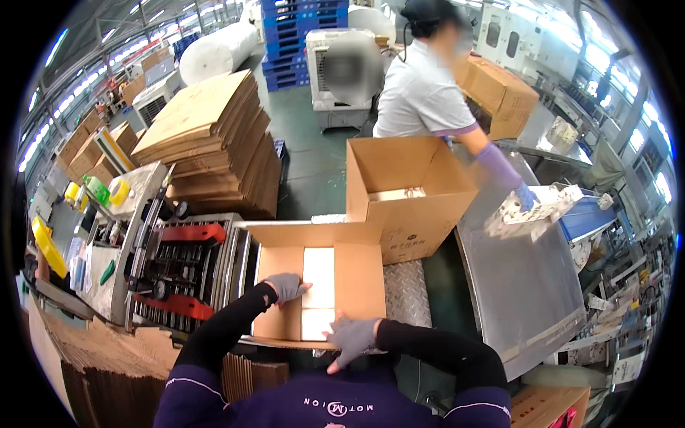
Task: The person closes and feeds a packed cardboard box into a taping machine, folds a flat cardboard blank into an open box, and loads packages of tissues from the table into the box.
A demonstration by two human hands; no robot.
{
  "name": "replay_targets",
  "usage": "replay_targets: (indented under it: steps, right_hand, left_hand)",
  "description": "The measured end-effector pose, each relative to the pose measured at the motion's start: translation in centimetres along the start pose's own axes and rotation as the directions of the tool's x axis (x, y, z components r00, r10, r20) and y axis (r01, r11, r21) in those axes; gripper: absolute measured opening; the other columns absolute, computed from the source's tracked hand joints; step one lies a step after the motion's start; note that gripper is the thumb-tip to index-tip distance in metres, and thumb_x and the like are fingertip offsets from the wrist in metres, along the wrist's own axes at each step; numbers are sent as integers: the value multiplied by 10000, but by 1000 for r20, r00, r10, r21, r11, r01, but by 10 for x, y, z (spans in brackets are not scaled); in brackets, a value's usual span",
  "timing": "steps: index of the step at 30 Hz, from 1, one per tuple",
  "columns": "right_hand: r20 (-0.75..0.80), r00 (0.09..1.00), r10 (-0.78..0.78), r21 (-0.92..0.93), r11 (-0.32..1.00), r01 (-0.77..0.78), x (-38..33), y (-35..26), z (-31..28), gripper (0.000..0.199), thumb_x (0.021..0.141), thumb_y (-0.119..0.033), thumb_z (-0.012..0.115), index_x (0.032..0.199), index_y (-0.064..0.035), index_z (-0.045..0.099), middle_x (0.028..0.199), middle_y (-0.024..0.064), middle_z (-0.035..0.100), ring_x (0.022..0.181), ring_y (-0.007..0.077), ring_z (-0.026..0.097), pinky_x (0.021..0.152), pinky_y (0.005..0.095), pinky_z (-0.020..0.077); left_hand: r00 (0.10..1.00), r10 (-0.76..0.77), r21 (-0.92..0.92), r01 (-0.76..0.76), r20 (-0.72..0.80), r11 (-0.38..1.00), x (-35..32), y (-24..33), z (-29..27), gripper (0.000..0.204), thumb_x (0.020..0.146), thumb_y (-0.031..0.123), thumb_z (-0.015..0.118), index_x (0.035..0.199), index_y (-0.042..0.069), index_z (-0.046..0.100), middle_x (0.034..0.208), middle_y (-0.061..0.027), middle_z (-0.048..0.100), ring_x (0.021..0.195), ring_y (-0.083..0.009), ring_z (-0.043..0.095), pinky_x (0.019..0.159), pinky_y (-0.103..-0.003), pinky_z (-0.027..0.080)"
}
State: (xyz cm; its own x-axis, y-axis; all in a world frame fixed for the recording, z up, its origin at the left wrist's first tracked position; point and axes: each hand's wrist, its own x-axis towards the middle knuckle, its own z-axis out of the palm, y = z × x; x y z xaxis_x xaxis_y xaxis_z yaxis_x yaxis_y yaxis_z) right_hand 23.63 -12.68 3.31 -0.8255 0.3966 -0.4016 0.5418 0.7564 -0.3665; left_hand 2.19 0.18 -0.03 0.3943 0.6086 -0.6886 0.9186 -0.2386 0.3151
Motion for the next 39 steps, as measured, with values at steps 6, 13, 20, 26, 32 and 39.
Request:
replay_targets:
  steps: [6, 13, 20, 26, 32, 39]
  right_hand:
    - [-499, 793, 349, -146, 868, -474, 32, 84, 9, 848, 778, -649, 562, 1375, -65, 414, 1351, 179, 457, 1294, 364, 378, 1026, 498, 311]
    - [-646, 165, 745, 686, 662, -302, 45, 117, 99, 740, 813, -520, 542, 1315, 13, 437, 1248, 228, 500, 1171, 376, 464, 1010, 427, 365]
    - [-444, 124, 887, 892, 450, -27, 34, 125, 110, 455, 961, -205, 454, 1323, 64, 394, 1247, 206, 535, 1139, 253, 516, 953, 356, 423]
    - [-390, 128, 912, 879, 327, 347, 53, 79, 128, 559, 998, -238, 405, 1453, 15, 203, 1397, 221, 399, 1196, 301, 480, 994, 356, 399]
    - [-306, -88, 948, 949, 311, 53, 127, -9, 91, 623, 1020, -328, 354, 1484, 1, 99, 1422, 232, 346, 1213, 327, 462, 1021, 402, 387]
    - [-277, 179, 944, 940, 228, 253, 290, 24, 34, 663, 996, -283, 413, 1460, 66, 94, 1441, 291, 310, 1318, 355, 363, 1093, 371, 305]
  left_hand:
    - [815, 333, 294, -210, -474, 932, 11, -9, -37, 521, 937, 501, 423, 989, 27, 632, 783, -229, 647, 798, -375, 635, 714, -460, 498]
    - [545, -131, 61, 320, -828, 946, 16, -10, -70, 460, 898, 369, 404, 745, 87, 733, 820, -126, 701, 865, -323, 599, 797, -464, 380]
    - [370, -483, -303, 449, -793, 841, -23, -33, 83, 582, 889, 449, 462, 1412, 197, 433, 1152, -224, 487, 965, -372, 527, 862, -497, 407]
    - [497, -320, -235, 229, -806, 945, 11, -61, 39, 621, 861, 505, 496, 1365, 142, 474, 1038, -160, 557, 873, -308, 605, 750, -425, 476]
    - [424, -175, -90, 213, -888, 973, 13, -102, 5, 622, 850, 493, 511, 1303, 67, 519, 1375, -214, 425, 1314, -352, 331, 1051, -455, 247]
    - [457, -204, -49, 329, -866, 943, -4, -204, -5, 731, 897, 504, 432, 1409, -13, 360, 1489, -190, 333, 1407, -299, 265, 1153, -446, 140]
